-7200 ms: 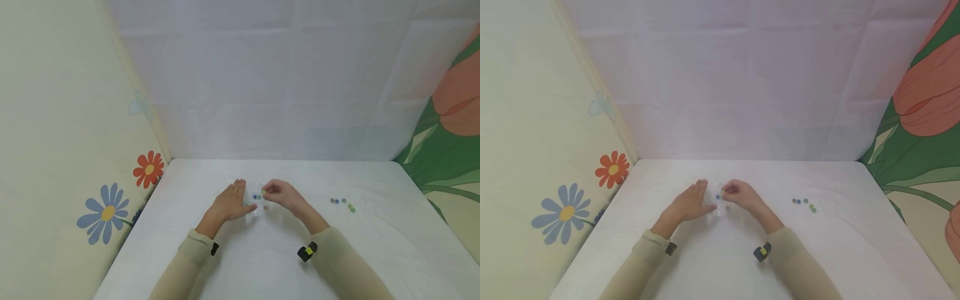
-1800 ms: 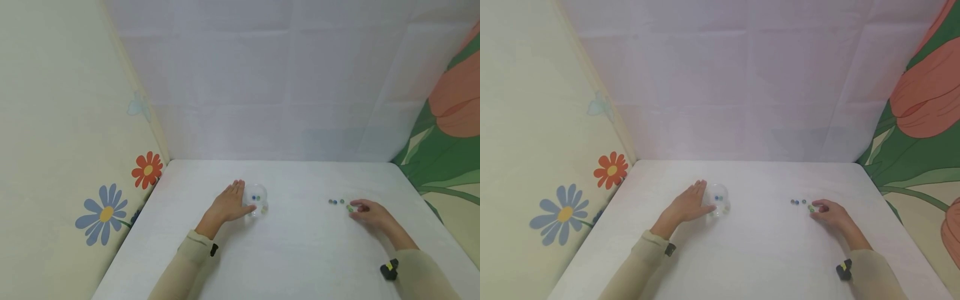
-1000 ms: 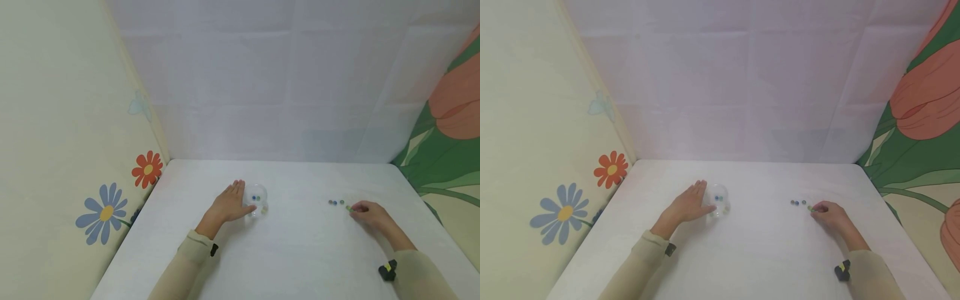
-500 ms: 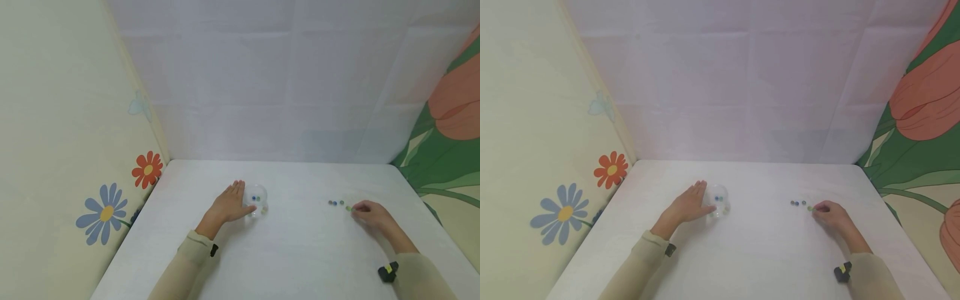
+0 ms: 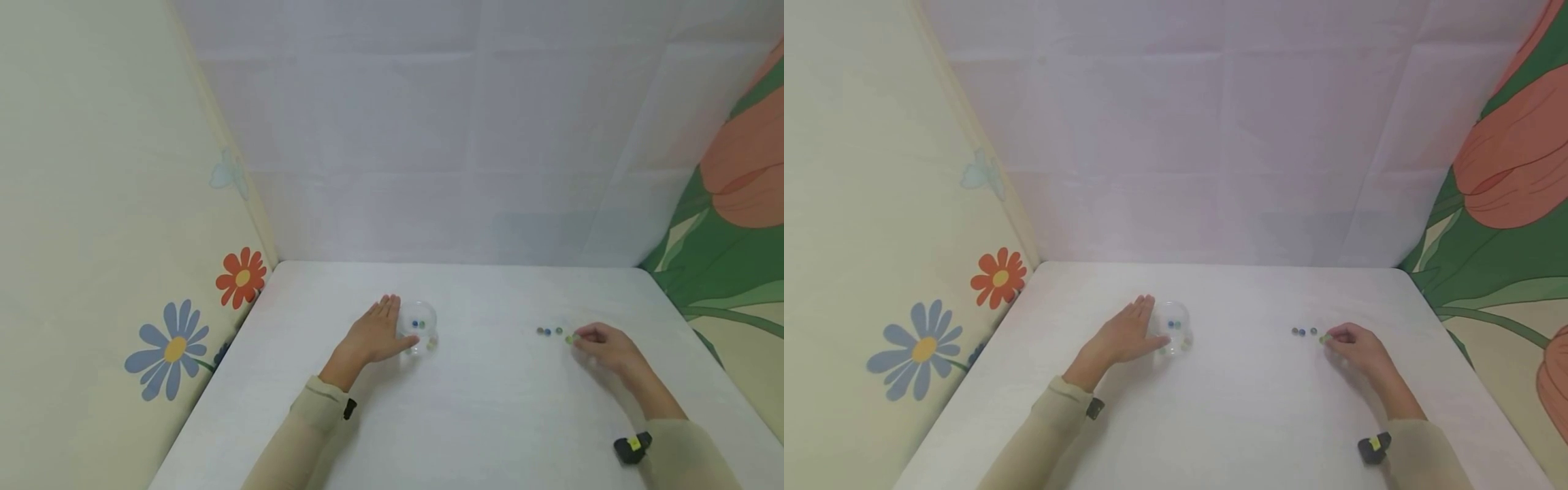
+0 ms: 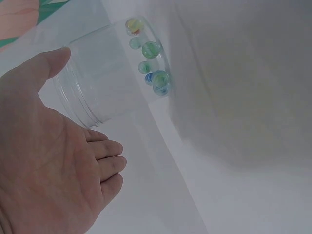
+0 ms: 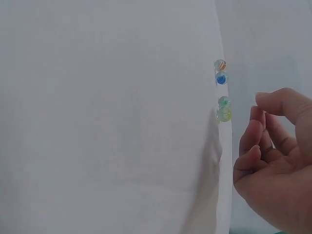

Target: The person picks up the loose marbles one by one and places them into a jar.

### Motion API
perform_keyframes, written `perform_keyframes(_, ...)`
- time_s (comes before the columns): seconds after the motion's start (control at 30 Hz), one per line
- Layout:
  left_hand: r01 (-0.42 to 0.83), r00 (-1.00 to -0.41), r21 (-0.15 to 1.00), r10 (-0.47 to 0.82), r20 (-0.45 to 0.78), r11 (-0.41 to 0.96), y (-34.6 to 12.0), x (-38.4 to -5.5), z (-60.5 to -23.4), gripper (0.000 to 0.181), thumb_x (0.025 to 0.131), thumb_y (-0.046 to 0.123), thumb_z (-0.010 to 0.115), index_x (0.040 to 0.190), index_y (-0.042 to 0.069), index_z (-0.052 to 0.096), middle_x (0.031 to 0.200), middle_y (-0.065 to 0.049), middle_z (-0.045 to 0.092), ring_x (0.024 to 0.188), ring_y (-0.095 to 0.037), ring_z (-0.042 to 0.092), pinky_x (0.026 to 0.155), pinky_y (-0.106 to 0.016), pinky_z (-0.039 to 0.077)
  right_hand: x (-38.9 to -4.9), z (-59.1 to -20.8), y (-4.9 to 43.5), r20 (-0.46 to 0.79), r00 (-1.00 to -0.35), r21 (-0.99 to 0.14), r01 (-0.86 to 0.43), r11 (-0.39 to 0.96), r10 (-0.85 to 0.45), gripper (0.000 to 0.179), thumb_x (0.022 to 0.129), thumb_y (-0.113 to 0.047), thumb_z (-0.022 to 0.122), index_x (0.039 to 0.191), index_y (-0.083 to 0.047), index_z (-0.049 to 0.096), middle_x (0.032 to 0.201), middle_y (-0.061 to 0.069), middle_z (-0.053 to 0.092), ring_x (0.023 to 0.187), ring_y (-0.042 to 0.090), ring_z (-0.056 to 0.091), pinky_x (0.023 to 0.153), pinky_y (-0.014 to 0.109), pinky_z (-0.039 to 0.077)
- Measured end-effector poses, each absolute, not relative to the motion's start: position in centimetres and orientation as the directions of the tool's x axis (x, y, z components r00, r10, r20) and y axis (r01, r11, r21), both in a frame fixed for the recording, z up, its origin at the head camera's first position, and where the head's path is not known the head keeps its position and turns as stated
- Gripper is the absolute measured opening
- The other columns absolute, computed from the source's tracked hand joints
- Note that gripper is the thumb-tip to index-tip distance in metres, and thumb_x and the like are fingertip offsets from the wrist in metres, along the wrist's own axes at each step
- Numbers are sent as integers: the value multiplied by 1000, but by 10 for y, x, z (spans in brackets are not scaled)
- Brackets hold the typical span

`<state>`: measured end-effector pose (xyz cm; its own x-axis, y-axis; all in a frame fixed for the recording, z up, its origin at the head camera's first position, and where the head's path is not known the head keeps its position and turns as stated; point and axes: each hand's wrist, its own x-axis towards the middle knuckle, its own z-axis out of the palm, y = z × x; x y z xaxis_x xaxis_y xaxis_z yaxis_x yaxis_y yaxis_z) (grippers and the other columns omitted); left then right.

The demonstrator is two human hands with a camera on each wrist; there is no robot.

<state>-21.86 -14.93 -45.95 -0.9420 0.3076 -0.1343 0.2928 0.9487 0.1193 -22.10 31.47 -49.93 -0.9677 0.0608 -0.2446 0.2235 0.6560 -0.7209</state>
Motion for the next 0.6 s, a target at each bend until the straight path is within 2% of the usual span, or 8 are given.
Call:
perform_keyframes(0.3,298,-940,109,311,-143,948,-148,-217,-457,102,97,70,42,161,-3,11,168,-17,14,157,-28,11,128,-38,12,-213,-490,306,-197,-980,-741,168,650,28,42,98,-27,65,128,2,58,121,23,62,109,35,58,79,36,51)
perform_keyframes(0.6,294,-941,117,309,-138,949,-147,-216,-454,100,98,69,44,160,-3,11,168,-18,15,156,-28,11,128,-38,12,-207,-483,290,-122,-993,-760,93,643,0,38,98,-22,65,126,3,60,114,18,65,106,34,60,81,37,50)
